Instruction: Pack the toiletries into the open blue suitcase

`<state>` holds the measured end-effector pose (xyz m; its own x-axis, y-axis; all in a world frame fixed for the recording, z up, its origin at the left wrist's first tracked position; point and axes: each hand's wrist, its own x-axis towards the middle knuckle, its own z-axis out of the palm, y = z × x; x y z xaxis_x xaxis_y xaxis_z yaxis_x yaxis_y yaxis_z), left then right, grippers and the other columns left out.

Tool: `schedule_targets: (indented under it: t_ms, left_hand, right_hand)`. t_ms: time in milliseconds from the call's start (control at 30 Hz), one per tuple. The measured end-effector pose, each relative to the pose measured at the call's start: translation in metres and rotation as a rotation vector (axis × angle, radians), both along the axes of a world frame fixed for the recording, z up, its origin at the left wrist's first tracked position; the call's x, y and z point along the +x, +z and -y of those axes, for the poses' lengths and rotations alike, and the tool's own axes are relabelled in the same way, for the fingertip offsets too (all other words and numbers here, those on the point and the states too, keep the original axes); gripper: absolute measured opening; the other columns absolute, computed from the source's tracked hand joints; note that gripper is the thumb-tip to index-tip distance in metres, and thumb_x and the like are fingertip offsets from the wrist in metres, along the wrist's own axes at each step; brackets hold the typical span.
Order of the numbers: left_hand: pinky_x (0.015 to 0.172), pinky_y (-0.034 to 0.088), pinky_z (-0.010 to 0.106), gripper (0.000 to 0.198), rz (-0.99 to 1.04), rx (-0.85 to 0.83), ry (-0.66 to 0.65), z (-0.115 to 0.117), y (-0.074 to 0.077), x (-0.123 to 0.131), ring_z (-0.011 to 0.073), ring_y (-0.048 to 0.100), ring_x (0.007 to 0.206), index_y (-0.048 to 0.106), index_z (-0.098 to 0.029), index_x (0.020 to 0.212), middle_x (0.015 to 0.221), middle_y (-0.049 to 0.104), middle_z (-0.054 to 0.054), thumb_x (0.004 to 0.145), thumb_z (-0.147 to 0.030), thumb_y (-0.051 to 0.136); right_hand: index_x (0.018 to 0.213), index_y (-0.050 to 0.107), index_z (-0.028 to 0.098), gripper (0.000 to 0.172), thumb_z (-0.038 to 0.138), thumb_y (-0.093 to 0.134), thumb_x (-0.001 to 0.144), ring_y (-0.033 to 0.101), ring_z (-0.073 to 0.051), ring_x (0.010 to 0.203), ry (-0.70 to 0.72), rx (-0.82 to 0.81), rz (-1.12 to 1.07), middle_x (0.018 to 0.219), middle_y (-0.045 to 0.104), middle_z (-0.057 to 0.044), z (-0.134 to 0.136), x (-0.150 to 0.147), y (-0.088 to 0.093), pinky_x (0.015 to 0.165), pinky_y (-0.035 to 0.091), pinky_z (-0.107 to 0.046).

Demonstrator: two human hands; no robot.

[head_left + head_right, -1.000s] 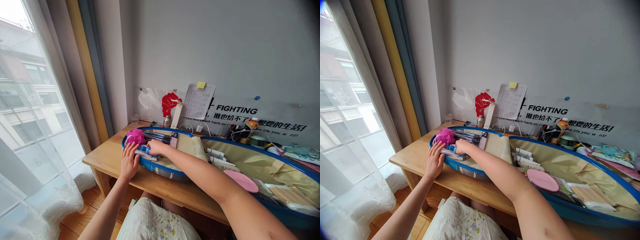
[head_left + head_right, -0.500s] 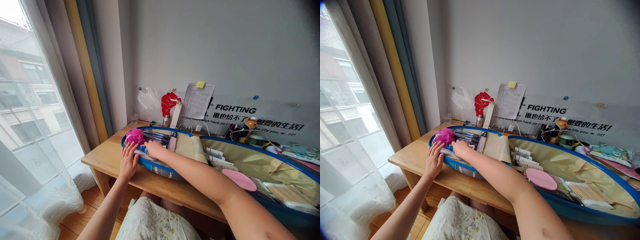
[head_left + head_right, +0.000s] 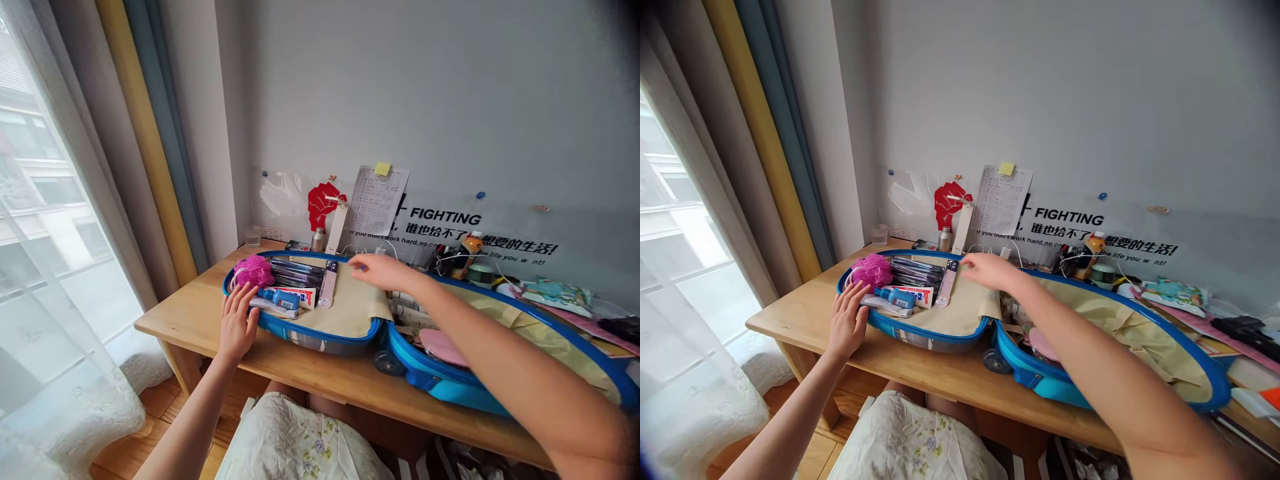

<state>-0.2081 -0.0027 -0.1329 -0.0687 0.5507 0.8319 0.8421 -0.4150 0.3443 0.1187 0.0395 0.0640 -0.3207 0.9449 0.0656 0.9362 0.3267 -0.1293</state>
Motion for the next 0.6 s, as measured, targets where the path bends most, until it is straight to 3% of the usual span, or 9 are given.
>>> schedule_targets:
  t_ms: [133,233,400,600]
  left_hand:
    - [0.120,0.022,0.048,0.046,0.012,-0.007,-0.002,0.000,-0.001,0.000,0.0266,0.042,0.138,0.056,-0.023,0.134,0.139,0.057,0.010,0.100,-0.043,0.032]
    - [0.120,0.021,0.049,0.047,0.017,-0.009,-0.008,0.000,-0.001,0.000,0.0274,0.042,0.138,0.056,-0.023,0.134,0.140,0.056,0.011,0.100,-0.044,0.032]
    - [0.119,0.021,0.049,0.046,0.028,-0.009,-0.010,0.000,-0.001,-0.001,0.0280,0.042,0.138,0.057,-0.023,0.133,0.140,0.056,0.011,0.100,-0.043,0.032]
    - [0.119,0.021,0.049,0.046,0.010,-0.008,-0.011,-0.001,-0.002,-0.001,0.0275,0.041,0.138,0.057,-0.022,0.133,0.139,0.057,0.011,0.100,-0.042,0.033]
  right_hand:
    - [0.113,0.070,0.022,0.028,0.023,0.058,0.088,0.068,-0.017,0.096,-0.230,-0.042,-0.063,0.112,0.072,-0.010,0.013,0.093,0.003,0.086,0.047,-0.027]
    - [0.094,0.075,0.019,0.019,0.014,0.059,0.085,0.069,-0.015,0.089,-0.316,-0.109,-0.069,0.102,0.075,-0.013,0.028,0.135,-0.008,0.079,0.047,-0.023]
    - [0.079,0.075,0.021,0.022,0.008,0.058,0.081,0.069,-0.012,0.078,-0.392,-0.241,-0.092,0.092,0.076,-0.011,0.041,0.157,-0.035,0.071,0.047,-0.019]
    - [0.094,0.075,0.018,0.020,0.020,0.062,0.078,0.067,-0.014,0.072,-0.432,-0.373,-0.103,0.089,0.074,-0.014,0.039,0.171,-0.056,0.068,0.047,-0.023]
